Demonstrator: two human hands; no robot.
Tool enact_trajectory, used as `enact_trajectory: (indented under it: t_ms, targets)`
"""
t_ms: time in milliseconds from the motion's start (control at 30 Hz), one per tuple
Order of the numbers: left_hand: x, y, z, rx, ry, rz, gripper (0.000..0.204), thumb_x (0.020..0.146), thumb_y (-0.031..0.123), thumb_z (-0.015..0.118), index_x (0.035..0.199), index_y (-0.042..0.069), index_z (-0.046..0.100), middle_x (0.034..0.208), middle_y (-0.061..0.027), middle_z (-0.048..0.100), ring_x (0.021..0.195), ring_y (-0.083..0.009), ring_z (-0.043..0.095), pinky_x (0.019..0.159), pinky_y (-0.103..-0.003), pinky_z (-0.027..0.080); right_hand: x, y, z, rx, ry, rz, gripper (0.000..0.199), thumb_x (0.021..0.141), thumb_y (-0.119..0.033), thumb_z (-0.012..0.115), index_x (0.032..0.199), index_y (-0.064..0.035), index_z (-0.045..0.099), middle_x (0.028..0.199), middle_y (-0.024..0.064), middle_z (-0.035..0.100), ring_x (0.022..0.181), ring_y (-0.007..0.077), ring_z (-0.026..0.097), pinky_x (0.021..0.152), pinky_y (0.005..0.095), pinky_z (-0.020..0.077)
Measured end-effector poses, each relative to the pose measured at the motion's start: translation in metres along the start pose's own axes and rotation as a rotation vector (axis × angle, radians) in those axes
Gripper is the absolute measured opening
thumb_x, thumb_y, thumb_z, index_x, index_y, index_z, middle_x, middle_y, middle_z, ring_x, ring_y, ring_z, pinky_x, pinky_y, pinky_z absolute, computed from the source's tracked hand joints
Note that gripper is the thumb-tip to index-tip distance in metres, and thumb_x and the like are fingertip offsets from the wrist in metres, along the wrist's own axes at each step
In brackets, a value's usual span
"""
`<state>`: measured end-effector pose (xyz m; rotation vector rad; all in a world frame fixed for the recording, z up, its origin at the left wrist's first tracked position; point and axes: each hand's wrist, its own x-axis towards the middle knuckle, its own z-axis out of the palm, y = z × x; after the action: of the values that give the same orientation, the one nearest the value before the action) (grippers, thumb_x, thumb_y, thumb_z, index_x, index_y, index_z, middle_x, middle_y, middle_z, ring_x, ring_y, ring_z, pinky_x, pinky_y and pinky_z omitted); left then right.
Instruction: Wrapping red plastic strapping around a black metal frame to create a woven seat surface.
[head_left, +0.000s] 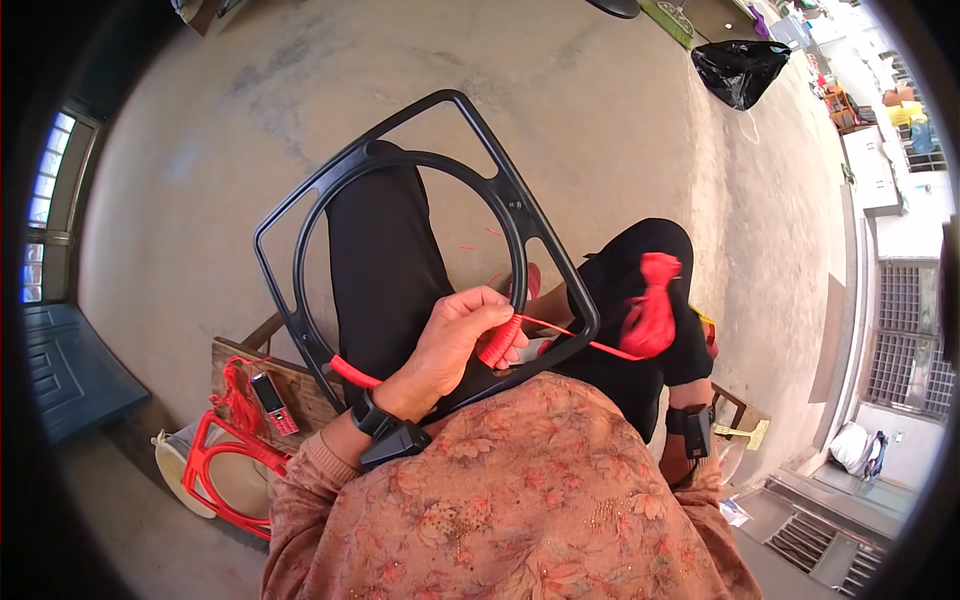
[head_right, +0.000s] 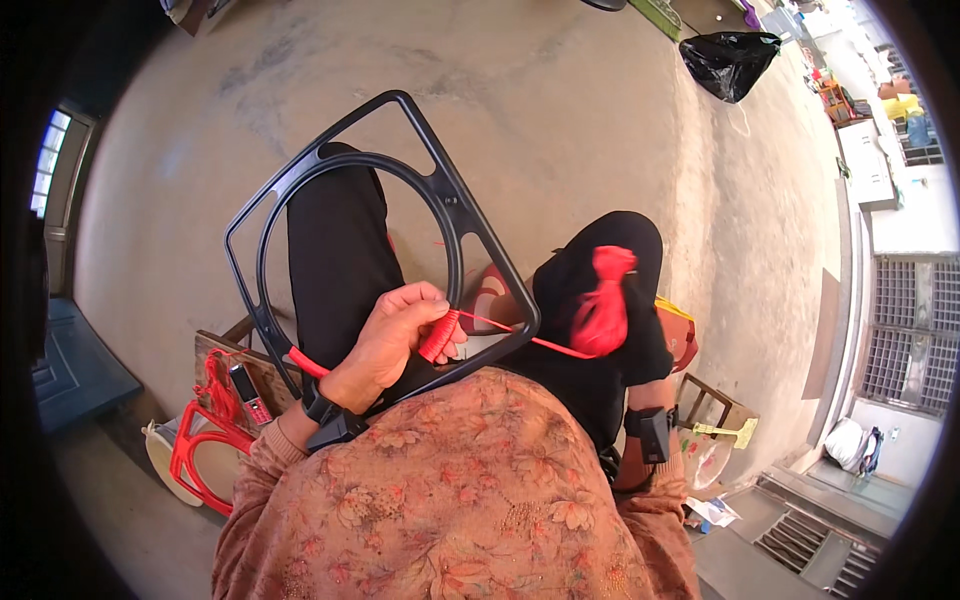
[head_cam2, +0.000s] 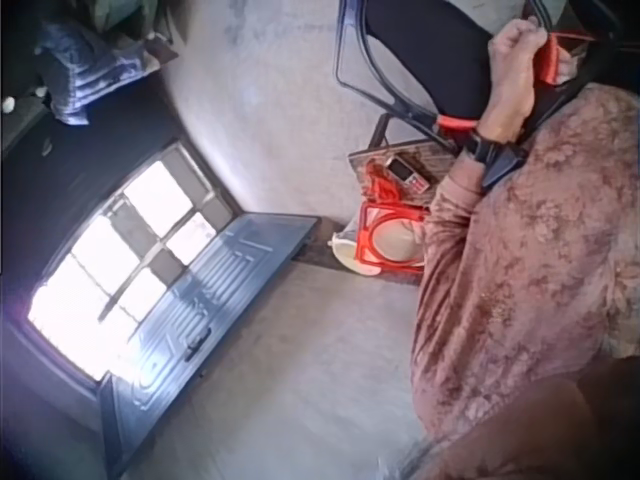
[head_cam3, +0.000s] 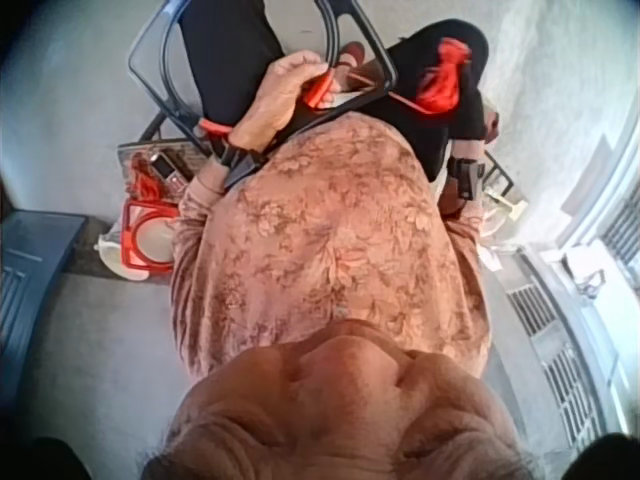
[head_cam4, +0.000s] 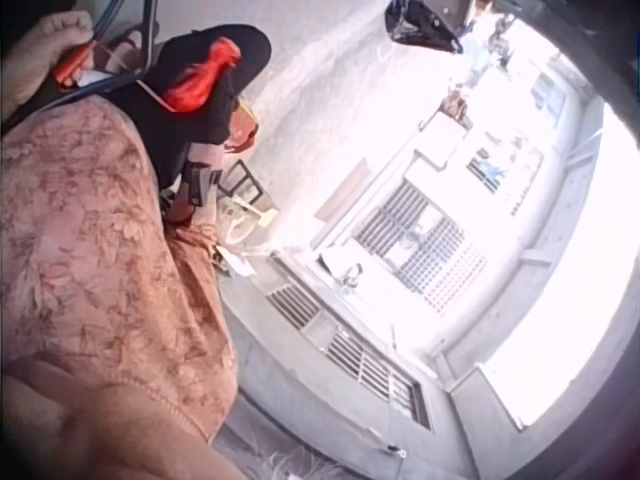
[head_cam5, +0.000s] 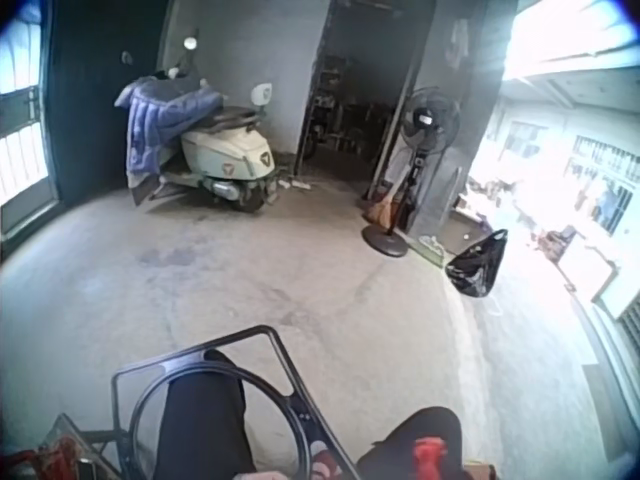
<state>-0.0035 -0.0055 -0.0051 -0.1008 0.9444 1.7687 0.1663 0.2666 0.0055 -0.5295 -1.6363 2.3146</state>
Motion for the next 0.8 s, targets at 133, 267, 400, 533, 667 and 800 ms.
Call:
enact_trajectory:
  t_ms: [133,267,400,533,667,800]
  targets:
    - [-0.002,0.0,0.001,0.038,0.012,0.028,0.011,0.093,0.012,0.053,0.086,0.005,0.056,0.074,-0.0125,0.066,0.059,-0.0152,0.064,0.053,-0.025,0.053,0.005,-0.021,0.073,-0.861,-0.284,-0.101,0.046,0.087,-0.019,0.066,0.125,0.0014,0.053,0.104,0.0054,0.064,0.091,0.0139,0.062,0.082,0.027,0.0489]
    - [-0.003,-0.003,0.0,0.059,-0.065,0.121,0.009,0.092,0.012,0.056,0.088,0.005,0.055,0.074,-0.0101,0.065,0.061,-0.0145,0.065,0.053,-0.024,0.053,0.048,0.003,0.098,-0.378,-0.379,0.364,0.051,0.087,-0.017,0.065,0.131,0.002,0.047,0.106,0.0081,0.064,0.098,0.0157,0.06,0.088,0.0273,0.0463]
    - [-0.01,0.0,0.009,0.114,0.015,0.218,0.017,0.093,0.019,0.06,0.087,0.003,0.058,0.074,-0.0063,0.064,0.061,-0.0098,0.061,0.051,-0.022,0.049,0.058,0.012,0.108,-0.261,-0.502,0.254,0.049,0.089,-0.018,0.062,0.131,0.001,0.047,0.104,0.0077,0.063,0.097,0.0161,0.06,0.087,0.0285,0.0471]
    - [-0.001,-0.006,-0.005,0.065,-0.031,0.197,0.026,0.097,0.026,0.052,0.094,0.001,0.059,0.077,-0.0088,0.065,0.061,-0.0136,0.063,0.052,-0.025,0.051,0.065,0.03,0.123,-0.131,-0.452,0.263,0.046,0.091,-0.019,0.059,0.131,0.0,0.047,0.103,0.0073,0.063,0.095,0.0165,0.06,0.086,0.0298,0.0479]
    - [0.001,-0.005,-0.008,-0.029,0.009,0.045,0.041,0.1,0.034,0.037,0.106,-0.001,0.058,0.085,-0.0134,0.066,0.063,-0.0199,0.065,0.055,-0.029,0.053,0.074,0.047,0.139,0.086,-0.252,0.292,0.044,0.093,-0.021,0.056,0.132,-0.001,0.046,0.101,0.0069,0.062,0.094,0.0168,0.06,0.085,0.031,0.0487]
    - [0.002,-0.003,-0.009,-0.084,-0.02,-0.084,0.051,0.1,0.041,0.03,0.103,-0.002,0.058,0.086,-0.0141,0.065,0.07,-0.0197,0.063,0.063,-0.03,0.052,0.08,0.038,0.122,0.417,-0.02,0.283,0.042,0.095,-0.022,0.053,0.132,-0.002,0.046,0.1,0.0066,0.062,0.092,0.0172,0.06,0.084,0.0323,0.0495]
